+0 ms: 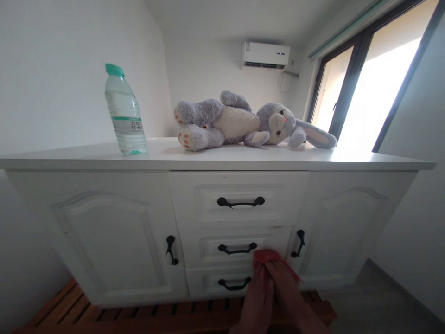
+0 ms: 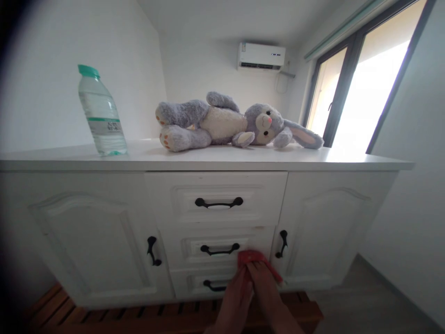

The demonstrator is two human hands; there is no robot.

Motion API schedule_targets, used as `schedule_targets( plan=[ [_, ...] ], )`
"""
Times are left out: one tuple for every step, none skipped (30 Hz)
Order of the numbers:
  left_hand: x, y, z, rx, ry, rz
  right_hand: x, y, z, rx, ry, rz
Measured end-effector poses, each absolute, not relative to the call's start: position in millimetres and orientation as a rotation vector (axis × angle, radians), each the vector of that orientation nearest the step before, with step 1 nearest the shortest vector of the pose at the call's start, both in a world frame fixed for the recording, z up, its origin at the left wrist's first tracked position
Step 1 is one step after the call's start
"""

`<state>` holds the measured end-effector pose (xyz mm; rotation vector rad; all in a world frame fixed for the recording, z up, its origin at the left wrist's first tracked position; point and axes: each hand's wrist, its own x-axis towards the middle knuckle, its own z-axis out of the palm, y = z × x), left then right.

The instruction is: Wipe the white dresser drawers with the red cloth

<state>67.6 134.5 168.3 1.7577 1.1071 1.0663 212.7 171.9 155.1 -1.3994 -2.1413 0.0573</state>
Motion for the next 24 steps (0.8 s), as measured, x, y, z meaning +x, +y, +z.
schedule_targets(
  plan=[
    [61.8, 133.9, 160.6, 1.763, 1.127, 1.048, 205.1, 173.2, 145.5, -1.415, -2.142, 0.042],
    [54.4, 133.4, 152.6, 1.769, 1.151, 1.044, 195.0, 175.0, 138.0, -1.414, -2.152, 0.022],
    [45.2, 132.8, 144.3, 1.764, 1.189, 1.056, 182.2, 177.1, 133.0, -1.398, -2.169, 0.003],
    [34.1, 132.2, 135.7, 1.74, 1.246, 1.082, 166.4, 179.4, 130.3, -1.368, -2.199, -0.009],
    [21.4, 131.4, 127.0, 1.701, 1.32, 1.119, 147.9, 181.7, 129.8, -1.329, -2.243, -0.016],
    [7.3, 130.3, 118.9, 1.648, 1.406, 1.162, 127.3, 184.0, 131.3, -1.289, -2.284, -0.024],
    [-7.3, 129.2, 112.4, 1.585, 1.493, 1.218, 105.4, 185.9, 134.6, -1.245, -2.33, -0.034],
    [-21.6, 128.0, 108.3, 1.526, 1.566, 1.285, 83.4, 187.4, 139.6, -1.198, -2.375, -0.043],
    [-34.6, 126.7, 107.5, 1.475, 1.62, 1.359, 62.8, 188.2, 146.2, -1.157, -2.411, -0.05],
    [-45.5, 125.5, 110.4, 1.442, 1.656, 1.434, 45.0, 188.2, 154.3, -1.13, -2.427, -0.061],
    [-53.5, 124.2, 117.1, 1.429, 1.671, 1.504, 31.2, 187.3, 163.8, -1.123, -2.415, -0.078],
    [-58.3, 122.9, 126.9, 1.439, 1.666, 1.558, 22.6, 185.7, 174.3, -1.134, -2.385, -0.094],
    [-60.1, 121.7, 138.7, 1.474, 1.64, 1.589, 19.9, 183.5, 185.6, -1.159, -2.347, -0.108],
    [-59.4, 120.7, 151.2, 1.523, 1.603, 1.597, 23.2, 181.3, 197.2, -1.196, -2.309, -0.118],
    [-56.8, 119.7, 162.8, 1.569, 1.565, 1.588, 32.1, 179.2, 208.8, -1.234, -2.288, -0.127],
    [-53.3, 118.7, 172.2, 1.613, 1.529, 1.573, 45.6, 177.6, 220.0, -1.27, -2.284, -0.135],
    [-49.6, 117.6, 178.4, 1.653, 1.493, 1.553, 62.2, 176.5, 230.6, -1.311, -2.292, -0.138],
    [-46.2, 116.3, 181.1, 1.688, 1.457, 1.535, 79.9, 175.9, 240.3, -1.361, -2.299, -0.136],
    [-43.4, 114.7, 180.5, 1.714, 1.421, 1.526, 96.5, 175.4, 249.0, -1.416, -2.303, -0.133],
    [-41.1, 113.1, 177.5, 1.721, 1.391, 1.522, 110.0, 174.9, 256.6, -1.471, -2.307, -0.132],
    [-39.2, 111.6, 173.3, 1.698, 1.373, 1.529, 119.1, 174.4, 263.1, -1.523, -2.315, -0.133],
    [-37.5, 110.3, 169.1, 1.64, 1.368, 1.549, 122.8, 173.8, 268.3, -1.567, -2.335, -0.133],
    [-36.0, 109.5, 165.9, 1.553, 1.374, 1.574, 121.4, 173.2, 272.3, -1.589, -2.373, -0.125],
    [-34.6, 109.2, 164.1, 1.441, 1.389, 1.601, 116.0, 172.9, 275.4, -1.594, -2.422, -0.106]
  ],
)
